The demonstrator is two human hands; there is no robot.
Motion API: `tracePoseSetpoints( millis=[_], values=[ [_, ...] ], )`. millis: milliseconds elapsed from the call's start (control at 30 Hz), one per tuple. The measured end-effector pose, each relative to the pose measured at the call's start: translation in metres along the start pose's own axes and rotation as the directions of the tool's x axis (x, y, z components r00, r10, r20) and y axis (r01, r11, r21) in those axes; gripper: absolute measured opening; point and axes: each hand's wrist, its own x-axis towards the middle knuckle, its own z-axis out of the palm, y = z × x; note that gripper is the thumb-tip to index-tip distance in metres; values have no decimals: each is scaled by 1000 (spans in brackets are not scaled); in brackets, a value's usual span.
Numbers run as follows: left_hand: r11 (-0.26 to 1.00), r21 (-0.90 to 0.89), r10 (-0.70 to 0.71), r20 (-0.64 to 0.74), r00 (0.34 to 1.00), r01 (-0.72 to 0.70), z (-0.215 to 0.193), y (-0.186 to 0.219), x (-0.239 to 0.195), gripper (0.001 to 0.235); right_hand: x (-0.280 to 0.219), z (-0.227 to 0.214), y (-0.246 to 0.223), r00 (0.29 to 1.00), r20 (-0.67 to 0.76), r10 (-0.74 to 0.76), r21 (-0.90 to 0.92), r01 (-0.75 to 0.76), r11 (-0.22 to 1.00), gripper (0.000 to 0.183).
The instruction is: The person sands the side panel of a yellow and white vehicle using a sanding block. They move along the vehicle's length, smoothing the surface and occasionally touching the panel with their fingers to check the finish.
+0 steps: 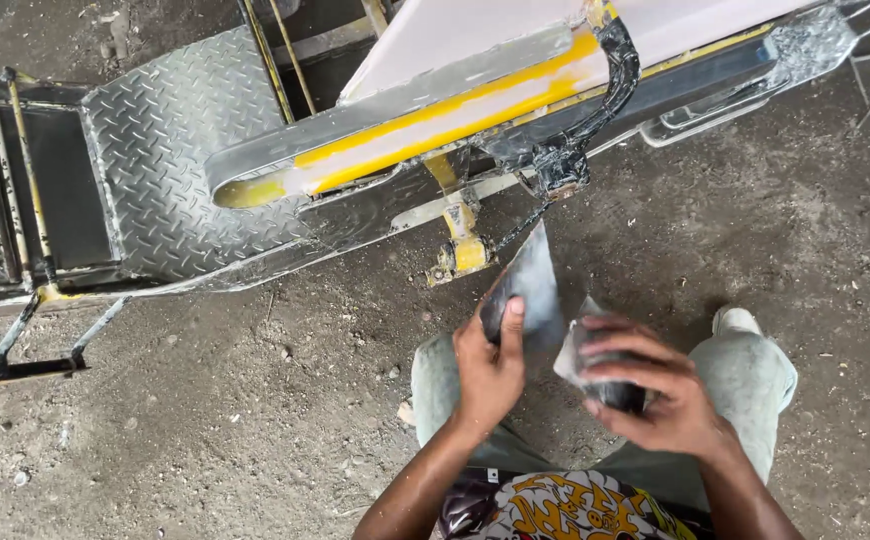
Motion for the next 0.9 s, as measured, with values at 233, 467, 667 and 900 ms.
tracePoseSetpoints(
  millis=[233,467,667,900],
  values=[
    [489,-728,-443,266,856,480,-15,-20,6,21,-15,-22,31,998,20,67,76,-69,995,42],
    [543,-572,-324,533,782,615,28,-49,17,24,-3,-75,59,872,-220,437,624,-219,750,32],
    [568,-473,-453,503,736,673,100,-36,44,19,2,-75,157,691,-242,682,922,-56,384,26],
    [680,-445,-480,331,813,583,155,-36,99,23,1,-159,180,998,-9,60,14,-60,998,52]
  ],
)
